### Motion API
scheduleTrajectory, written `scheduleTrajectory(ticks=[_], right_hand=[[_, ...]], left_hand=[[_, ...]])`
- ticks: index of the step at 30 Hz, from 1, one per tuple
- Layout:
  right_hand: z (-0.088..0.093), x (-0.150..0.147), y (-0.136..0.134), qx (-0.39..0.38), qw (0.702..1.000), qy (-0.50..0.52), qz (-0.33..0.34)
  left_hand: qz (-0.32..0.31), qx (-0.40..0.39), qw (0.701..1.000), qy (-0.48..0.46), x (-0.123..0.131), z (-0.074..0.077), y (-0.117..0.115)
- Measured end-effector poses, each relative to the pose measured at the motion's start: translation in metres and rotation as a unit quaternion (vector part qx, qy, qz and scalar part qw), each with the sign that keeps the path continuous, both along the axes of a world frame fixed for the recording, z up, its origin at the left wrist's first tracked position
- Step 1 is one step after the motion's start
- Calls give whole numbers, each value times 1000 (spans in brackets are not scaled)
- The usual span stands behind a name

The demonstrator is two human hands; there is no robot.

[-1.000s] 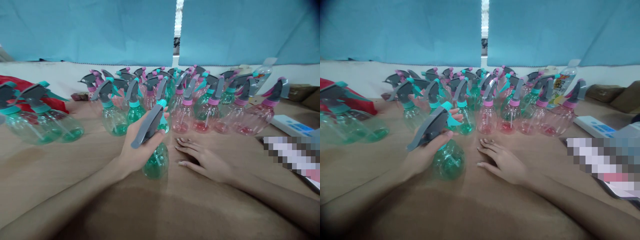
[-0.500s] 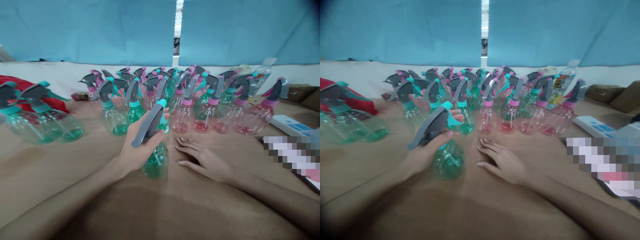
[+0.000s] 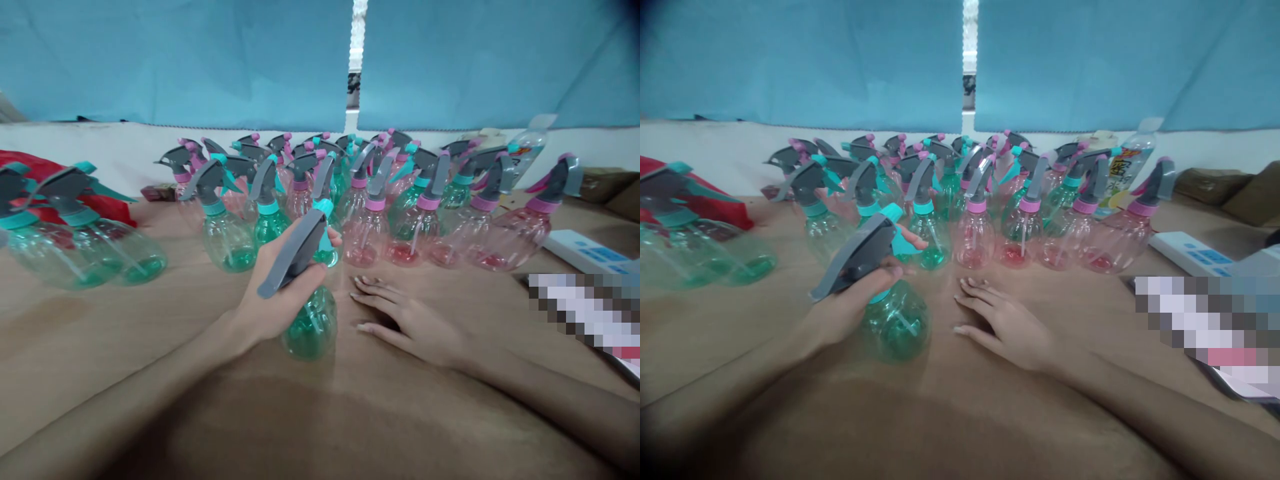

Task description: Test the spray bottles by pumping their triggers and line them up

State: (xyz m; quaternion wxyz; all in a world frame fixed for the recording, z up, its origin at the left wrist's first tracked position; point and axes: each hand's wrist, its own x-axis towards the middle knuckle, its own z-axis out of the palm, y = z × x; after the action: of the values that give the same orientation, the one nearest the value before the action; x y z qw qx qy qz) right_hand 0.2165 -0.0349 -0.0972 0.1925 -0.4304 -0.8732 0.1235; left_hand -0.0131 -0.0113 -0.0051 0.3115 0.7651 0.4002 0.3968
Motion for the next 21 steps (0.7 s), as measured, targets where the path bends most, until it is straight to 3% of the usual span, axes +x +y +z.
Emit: scheduleTrajectory(ticks=[11, 21], right_hand=[[0, 0, 0, -5, 1000, -18, -3], [1, 0, 0, -9, 1000, -28, -2]], left_hand=[[-26, 8, 998, -55, -2, -4, 3], [44, 26, 999, -19, 5, 2, -6]])
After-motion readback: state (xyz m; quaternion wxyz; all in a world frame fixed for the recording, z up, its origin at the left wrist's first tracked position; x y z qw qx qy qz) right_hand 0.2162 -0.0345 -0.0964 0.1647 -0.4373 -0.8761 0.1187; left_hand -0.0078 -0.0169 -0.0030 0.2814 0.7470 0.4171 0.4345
